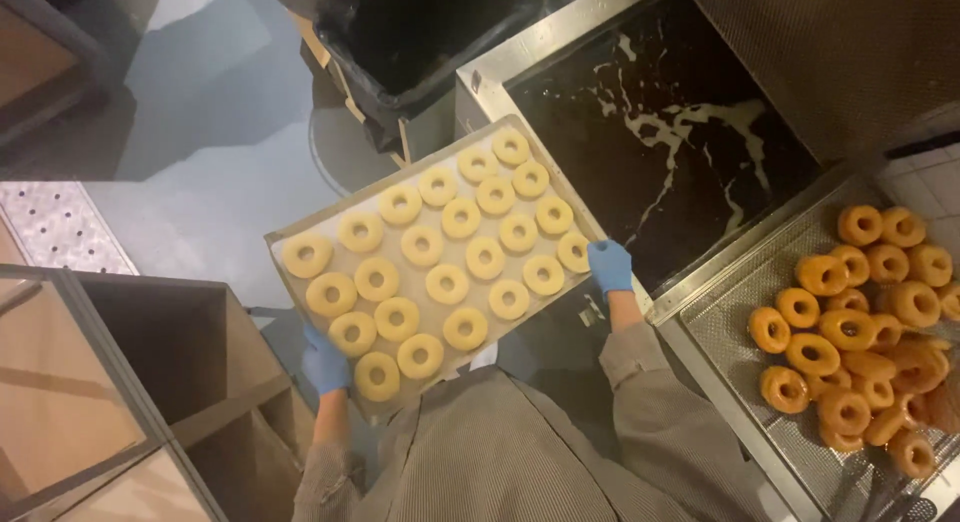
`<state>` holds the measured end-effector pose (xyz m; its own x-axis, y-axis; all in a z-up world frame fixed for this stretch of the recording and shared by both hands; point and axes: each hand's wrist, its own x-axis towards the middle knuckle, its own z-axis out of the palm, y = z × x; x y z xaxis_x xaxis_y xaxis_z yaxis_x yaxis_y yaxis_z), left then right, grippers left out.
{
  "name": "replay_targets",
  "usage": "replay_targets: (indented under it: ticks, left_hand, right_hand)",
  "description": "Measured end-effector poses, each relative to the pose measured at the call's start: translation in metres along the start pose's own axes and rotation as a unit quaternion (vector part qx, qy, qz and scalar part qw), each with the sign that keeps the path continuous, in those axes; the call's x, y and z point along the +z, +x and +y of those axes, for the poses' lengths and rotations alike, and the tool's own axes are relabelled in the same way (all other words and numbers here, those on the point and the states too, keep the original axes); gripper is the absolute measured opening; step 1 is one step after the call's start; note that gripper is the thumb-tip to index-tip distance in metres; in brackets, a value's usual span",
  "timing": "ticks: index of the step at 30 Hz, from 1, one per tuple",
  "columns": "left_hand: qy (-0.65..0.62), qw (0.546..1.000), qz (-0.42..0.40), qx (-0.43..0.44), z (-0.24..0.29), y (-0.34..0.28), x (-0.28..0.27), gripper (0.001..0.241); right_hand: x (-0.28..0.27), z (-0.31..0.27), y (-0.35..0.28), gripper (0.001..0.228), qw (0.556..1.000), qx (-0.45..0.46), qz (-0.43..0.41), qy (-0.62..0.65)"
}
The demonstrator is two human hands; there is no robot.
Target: The recorder places donut dough into a fryer, flips them using tongs, and removes them to a cooling rack.
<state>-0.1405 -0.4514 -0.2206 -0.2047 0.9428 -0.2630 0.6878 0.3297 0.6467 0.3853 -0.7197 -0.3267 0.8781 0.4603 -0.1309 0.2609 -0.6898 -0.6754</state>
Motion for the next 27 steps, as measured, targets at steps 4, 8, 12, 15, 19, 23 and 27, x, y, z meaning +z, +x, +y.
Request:
replay_targets:
  ticks: [4,8,12,15,19,23,27]
  left_hand:
    - [0.007,0.999,-0.002,0.035,0.008,-0.001,-0.005,0.087]
    - [-0.045,0.998,-0.020,0.029,0.022,-0.004,-0.013,0.084]
    - [-0.030,0.999,-0.012,0.039,-0.002,0.009,0.000,0.083]
    - [-0.008,0.999,-0.019,0.033,-0.004,0.010,0.001,0.087]
    - [-0.018,0.999,-0.027,0.011,0.037,-0.018,-0.024,0.088]
    - [-0.027,0.999,-0.015,0.009,0.023,-0.008,-0.018,0.085]
    - [0.010,1.000,0.005,0.011,-0.005,-0.001,-0.011,0.086]
  right_hand:
    - [0.021,0.000,0.005,0.041,0.997,0.003,0.062,-0.040]
    - [0.011,-0.040,-0.010,0.045,0.996,0.079,0.018,-0.044]
    - [0.020,-0.046,-0.029,0.035,0.985,-0.024,0.154,-0.079]
    - [-0.002,-0.075,-0.060,0.026,0.982,0.022,0.112,0.148]
    - [-0.020,-0.092,-0.081,0.025,0.976,-0.027,0.054,0.208]
    - [-0.015,-0.096,-0.086,0.039,0.970,-0.221,-0.002,0.098]
    - [0.003,-0.080,-0.089,0.042,0.966,-0.237,-0.034,0.099]
